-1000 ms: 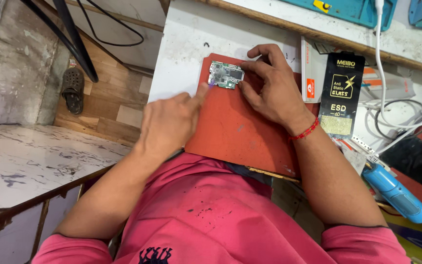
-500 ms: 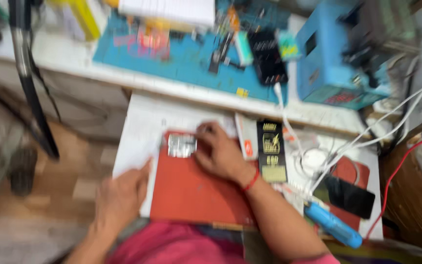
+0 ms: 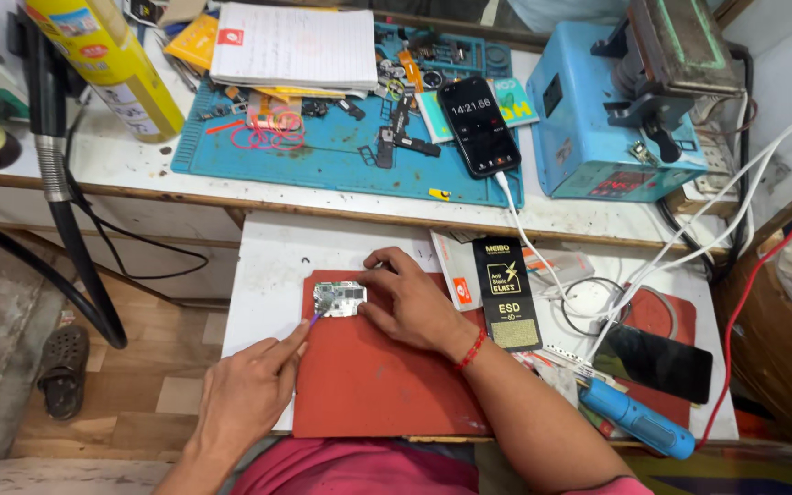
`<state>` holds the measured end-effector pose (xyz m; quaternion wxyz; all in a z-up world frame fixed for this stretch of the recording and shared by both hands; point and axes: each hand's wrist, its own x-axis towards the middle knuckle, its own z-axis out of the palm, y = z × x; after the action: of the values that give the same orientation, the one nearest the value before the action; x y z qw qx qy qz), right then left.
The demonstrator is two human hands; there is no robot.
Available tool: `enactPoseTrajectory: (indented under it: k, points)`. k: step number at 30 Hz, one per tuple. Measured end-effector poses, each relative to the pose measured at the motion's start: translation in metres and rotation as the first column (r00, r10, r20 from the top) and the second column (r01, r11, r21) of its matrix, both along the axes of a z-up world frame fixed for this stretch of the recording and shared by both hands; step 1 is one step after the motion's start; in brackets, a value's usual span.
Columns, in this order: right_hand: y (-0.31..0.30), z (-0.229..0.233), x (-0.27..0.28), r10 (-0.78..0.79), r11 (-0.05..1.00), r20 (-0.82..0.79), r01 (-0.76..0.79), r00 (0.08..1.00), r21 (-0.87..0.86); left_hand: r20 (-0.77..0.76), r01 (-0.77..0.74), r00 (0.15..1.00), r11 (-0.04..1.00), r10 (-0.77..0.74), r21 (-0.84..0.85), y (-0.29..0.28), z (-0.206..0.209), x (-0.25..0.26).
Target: The person uses a purple brush to clean a small circuit board placed on a red mat. They repeatedly brush the surface of the board, occasionally adjusting its position. A smartphone is briefly handled and placed back on the desk.
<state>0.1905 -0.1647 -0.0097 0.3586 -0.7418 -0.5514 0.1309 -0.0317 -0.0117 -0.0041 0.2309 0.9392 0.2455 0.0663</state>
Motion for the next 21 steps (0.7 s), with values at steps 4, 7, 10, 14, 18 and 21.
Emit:
enactPoseTrajectory:
  k: [4,7,10,14,18,21]
  points:
    - [-0.003,0.01,0.003,0.044,0.995,0.061,-0.049,0.997,0.083,0.015,-0.071,0.997,0.997,0.071,0.001,-0.002,0.007,0.014]
    - [0.006,0.014,-0.007,0.039,0.998,0.108,-0.045,0.993,0.052,0.048,-0.04,0.998,0.998,0.038,0.054,0.005,0.017,0.016]
    - [0.0,0.012,0.002,0.038,0.995,0.036,-0.042,0.999,0.088,0.051,-0.005,0.999,0.996,0.001,0.092,-0.001,0.008,0.027]
    - [-0.005,-0.002,0.0,0.025,0.997,0.069,-0.029,0.997,0.071,-0.054,-0.02,0.998,0.995,0.025,0.095,-0.004,-0.006,0.008]
    - [0.0,0.002,0.001,0.031,0.997,0.048,-0.034,0.998,0.063,-0.018,-0.09,0.995,0.98,0.094,0.176,0.001,-0.001,0.01]
    - [-0.006,0.003,0.0,0.029,0.997,0.056,-0.033,0.998,0.067,0.02,0.012,1.0,0.984,-0.016,0.177,-0.01,0.004,0.017]
